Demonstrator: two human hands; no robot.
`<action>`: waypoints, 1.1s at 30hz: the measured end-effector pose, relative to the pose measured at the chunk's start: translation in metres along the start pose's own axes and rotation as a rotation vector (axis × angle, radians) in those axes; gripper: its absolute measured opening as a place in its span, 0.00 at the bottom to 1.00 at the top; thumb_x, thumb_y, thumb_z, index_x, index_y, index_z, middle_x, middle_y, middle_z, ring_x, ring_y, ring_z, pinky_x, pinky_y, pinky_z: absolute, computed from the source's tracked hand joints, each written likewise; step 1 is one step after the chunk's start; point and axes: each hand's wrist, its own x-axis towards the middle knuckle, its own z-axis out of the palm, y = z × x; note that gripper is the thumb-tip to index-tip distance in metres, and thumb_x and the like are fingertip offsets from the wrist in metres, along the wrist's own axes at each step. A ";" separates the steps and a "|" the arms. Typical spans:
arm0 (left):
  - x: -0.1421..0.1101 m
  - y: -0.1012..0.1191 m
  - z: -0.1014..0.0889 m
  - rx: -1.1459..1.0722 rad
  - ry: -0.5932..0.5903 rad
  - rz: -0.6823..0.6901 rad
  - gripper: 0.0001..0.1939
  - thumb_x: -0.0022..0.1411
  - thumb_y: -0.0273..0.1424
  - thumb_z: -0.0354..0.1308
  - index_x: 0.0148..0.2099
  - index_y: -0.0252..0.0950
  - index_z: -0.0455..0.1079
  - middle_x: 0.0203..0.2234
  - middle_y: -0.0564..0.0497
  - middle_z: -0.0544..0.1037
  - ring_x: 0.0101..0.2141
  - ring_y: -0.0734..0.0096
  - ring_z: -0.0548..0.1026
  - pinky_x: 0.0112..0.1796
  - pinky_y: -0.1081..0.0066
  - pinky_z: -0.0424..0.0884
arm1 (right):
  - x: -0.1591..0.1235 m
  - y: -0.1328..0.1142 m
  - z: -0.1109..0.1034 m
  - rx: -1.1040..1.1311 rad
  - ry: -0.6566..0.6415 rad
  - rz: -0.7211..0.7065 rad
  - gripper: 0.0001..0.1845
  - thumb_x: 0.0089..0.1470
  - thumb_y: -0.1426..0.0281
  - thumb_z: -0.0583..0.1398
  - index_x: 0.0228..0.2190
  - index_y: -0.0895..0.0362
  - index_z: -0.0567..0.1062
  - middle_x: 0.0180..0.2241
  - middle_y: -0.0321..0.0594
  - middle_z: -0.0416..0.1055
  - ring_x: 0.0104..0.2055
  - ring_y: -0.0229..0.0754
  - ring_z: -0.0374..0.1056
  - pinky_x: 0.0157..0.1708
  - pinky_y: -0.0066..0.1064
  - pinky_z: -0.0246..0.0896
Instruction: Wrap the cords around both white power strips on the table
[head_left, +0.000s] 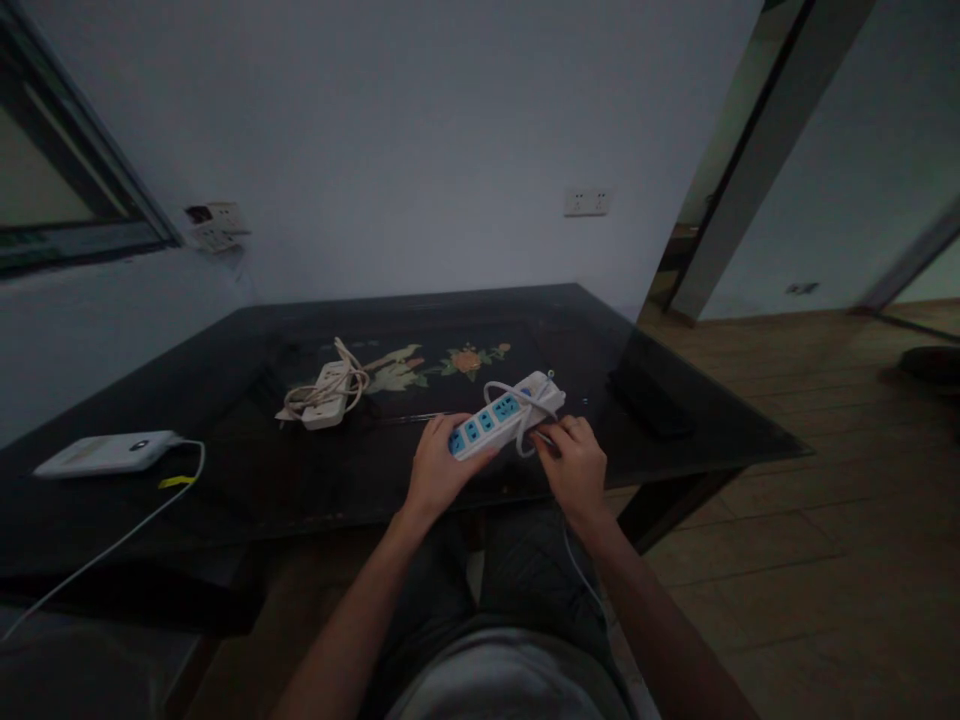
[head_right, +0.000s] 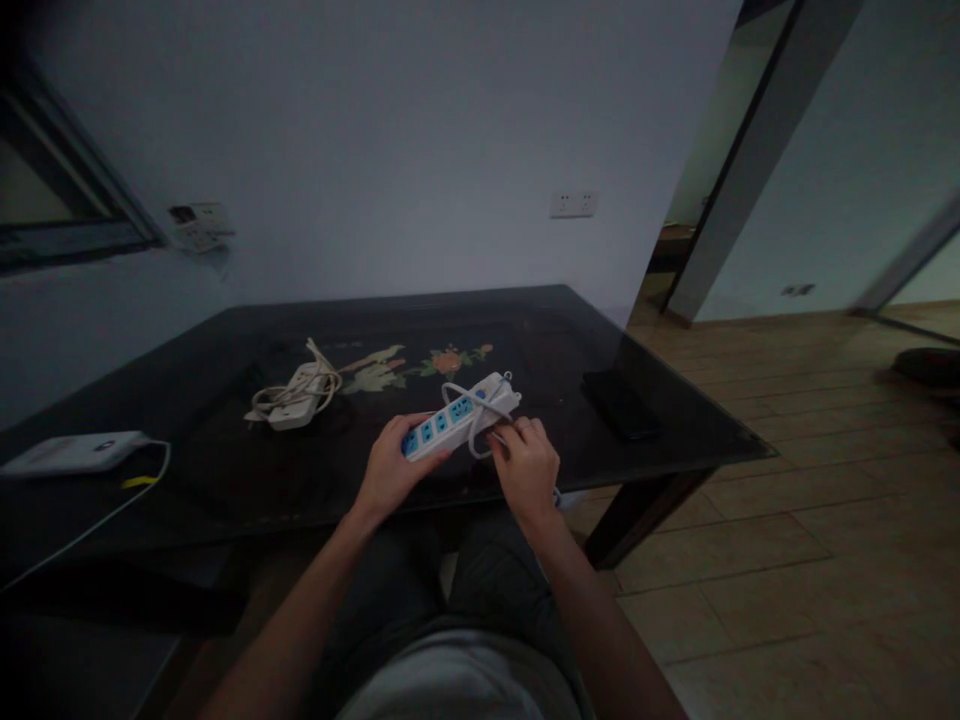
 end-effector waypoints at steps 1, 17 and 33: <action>-0.004 0.001 0.003 -0.042 0.022 -0.032 0.22 0.51 0.38 0.65 0.47 0.36 0.68 0.40 0.48 0.73 0.42 0.62 0.71 0.43 0.65 0.68 | -0.001 -0.001 0.004 0.006 0.062 0.005 0.09 0.57 0.67 0.58 0.32 0.54 0.79 0.34 0.45 0.70 0.41 0.47 0.63 0.39 0.35 0.60; -0.034 0.013 0.036 -0.382 -0.004 -0.192 0.22 0.54 0.32 0.61 0.51 0.35 0.62 0.45 0.45 0.70 0.47 0.63 0.70 0.49 0.62 0.65 | 0.014 -0.005 0.035 0.215 -0.023 0.173 0.16 0.50 0.80 0.51 0.34 0.59 0.77 0.43 0.49 0.70 0.43 0.48 0.69 0.44 0.35 0.63; 0.026 0.035 0.057 -1.263 0.175 -0.611 0.24 0.56 0.40 0.62 0.53 0.37 0.66 0.41 0.47 0.76 0.36 0.69 0.76 0.34 0.74 0.70 | 0.070 -0.011 0.013 0.262 -0.169 -0.003 0.12 0.47 0.82 0.54 0.26 0.57 0.74 0.31 0.42 0.67 0.33 0.42 0.64 0.34 0.31 0.59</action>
